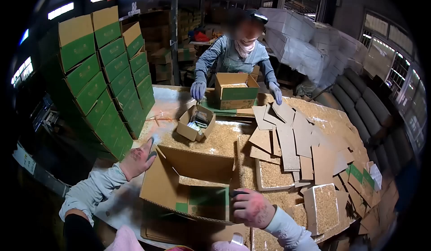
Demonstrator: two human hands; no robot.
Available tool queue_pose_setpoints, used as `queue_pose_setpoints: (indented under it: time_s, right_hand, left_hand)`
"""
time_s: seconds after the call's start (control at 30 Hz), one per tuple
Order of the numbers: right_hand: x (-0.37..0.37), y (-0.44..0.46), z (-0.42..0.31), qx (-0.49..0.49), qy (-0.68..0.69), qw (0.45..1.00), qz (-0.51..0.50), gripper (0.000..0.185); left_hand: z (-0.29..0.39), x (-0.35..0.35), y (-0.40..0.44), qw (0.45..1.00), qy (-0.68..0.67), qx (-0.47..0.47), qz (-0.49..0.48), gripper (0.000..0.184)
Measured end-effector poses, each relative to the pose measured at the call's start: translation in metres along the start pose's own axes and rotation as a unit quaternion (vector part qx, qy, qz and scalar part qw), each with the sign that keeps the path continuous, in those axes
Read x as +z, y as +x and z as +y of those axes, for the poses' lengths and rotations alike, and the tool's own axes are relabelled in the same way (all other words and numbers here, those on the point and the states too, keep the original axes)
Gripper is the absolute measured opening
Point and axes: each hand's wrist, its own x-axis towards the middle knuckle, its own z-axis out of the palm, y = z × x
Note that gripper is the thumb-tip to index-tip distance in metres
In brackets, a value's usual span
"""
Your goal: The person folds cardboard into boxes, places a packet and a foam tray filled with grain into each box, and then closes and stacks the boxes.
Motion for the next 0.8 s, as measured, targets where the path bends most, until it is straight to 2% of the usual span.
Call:
queue_pose_setpoints:
  time_s: [0.03, 0.07, 0.1, 0.13, 0.17, 0.2, 0.23, 0.27, 0.3, 0.37, 0.4, 0.43, 0.47, 0.5, 0.53, 0.57, 0.6, 0.63, 0.7, 0.73, 0.77, 0.8]
  right_hand:
    - [0.017, 0.008, 0.015, -0.038, 0.013, 0.997, -0.058, 0.013]
    - [0.046, 0.020, 0.024, -0.049, 0.041, 0.997, -0.039, 0.011]
    - [0.082, 0.024, 0.032, -0.060, 0.068, 0.996, -0.020, 0.010]
    - [0.141, 0.001, 0.044, 0.040, 0.084, 0.987, -0.127, 0.011]
    - [0.184, -0.018, 0.050, 0.137, 0.097, 0.959, -0.230, 0.012]
    - [0.150, -0.008, 0.047, 0.103, 0.085, 0.947, -0.294, 0.021]
    - [0.140, -0.027, 0.055, 0.122, 0.328, 0.934, -0.075, 0.027]
    - [0.091, -0.038, 0.041, 0.194, 0.468, 0.862, -0.004, 0.035]
    - [0.048, -0.040, 0.013, 0.259, 0.596, 0.757, 0.070, 0.047]
    - [0.051, -0.040, -0.023, 0.238, 0.394, 0.883, 0.097, 0.084]
    - [0.085, -0.062, -0.013, 0.293, 0.316, 0.899, 0.079, 0.110]
    - [0.093, -0.050, -0.003, 0.324, 0.310, 0.861, 0.238, 0.111]
    - [0.115, -0.051, 0.015, 0.424, 0.168, 0.855, 0.249, 0.111]
    - [0.130, -0.050, 0.034, 0.504, 0.019, 0.824, 0.256, 0.111]
    - [0.134, -0.044, 0.038, 0.513, 0.223, 0.764, 0.321, 0.109]
    - [0.136, -0.041, 0.040, 0.494, 0.416, 0.668, 0.369, 0.108]
    - [0.138, -0.046, 0.043, 0.493, 0.117, 0.803, 0.315, 0.106]
    - [0.136, -0.042, 0.036, 0.495, 0.052, 0.812, 0.305, 0.102]
    - [0.123, -0.029, 0.017, 0.505, 0.252, 0.723, 0.399, 0.100]
    - [0.123, -0.038, 0.024, 0.501, 0.209, 0.759, 0.360, 0.099]
    - [0.137, -0.047, 0.027, 0.503, 0.174, 0.784, 0.320, 0.097]
    - [0.146, -0.045, 0.036, 0.432, 0.334, 0.773, 0.322, 0.093]
  left_hand:
    - [0.016, 0.013, 0.004, 0.987, 0.041, 0.132, 0.080, 0.048]
    - [0.037, 0.026, 0.013, 0.948, 0.085, 0.264, 0.154, 0.052]
    - [0.068, 0.045, 0.023, 0.916, -0.009, 0.391, 0.091, 0.055]
    - [0.097, 0.063, 0.025, 0.861, -0.047, 0.506, -0.009, 0.058]
    - [0.111, 0.104, 0.030, 0.809, -0.033, 0.586, -0.038, 0.061]
    - [0.116, 0.127, 0.029, 0.807, -0.015, 0.567, -0.161, 0.062]
    - [0.100, 0.178, 0.035, 0.811, -0.018, 0.556, -0.180, 0.068]
    - [0.099, 0.177, 0.034, 0.821, -0.013, 0.539, -0.189, 0.068]
    - [0.096, 0.175, 0.033, 0.829, -0.010, 0.522, -0.202, 0.070]
    - [0.092, 0.195, 0.035, 0.826, -0.086, 0.512, -0.218, 0.069]
    - [0.092, 0.193, 0.041, 0.810, -0.151, 0.484, -0.296, 0.063]
    - [0.095, 0.188, 0.050, 0.800, -0.208, 0.465, -0.316, 0.056]
    - [0.107, 0.160, 0.066, 0.772, -0.320, 0.400, -0.377, 0.050]
    - [0.114, 0.120, 0.081, 0.792, -0.331, 0.365, -0.360, 0.046]
    - [0.117, 0.060, 0.088, 0.812, -0.420, 0.291, -0.281, 0.044]
    - [0.114, 0.017, 0.094, 0.816, -0.501, 0.211, -0.195, 0.043]
    - [0.088, 0.030, 0.095, 0.861, -0.482, 0.152, -0.062, 0.051]
    - [0.063, 0.043, 0.096, 0.887, -0.451, 0.075, 0.065, 0.061]
    - [0.022, 0.101, 0.051, 0.924, -0.370, 0.040, 0.094, 0.101]
    - [0.036, 0.082, 0.000, 0.814, -0.558, -0.088, -0.134, 0.112]
    - [-0.002, 0.146, -0.030, 0.920, -0.387, -0.016, -0.052, 0.115]
    - [-0.003, 0.142, -0.044, 0.856, -0.503, -0.069, -0.102, 0.113]
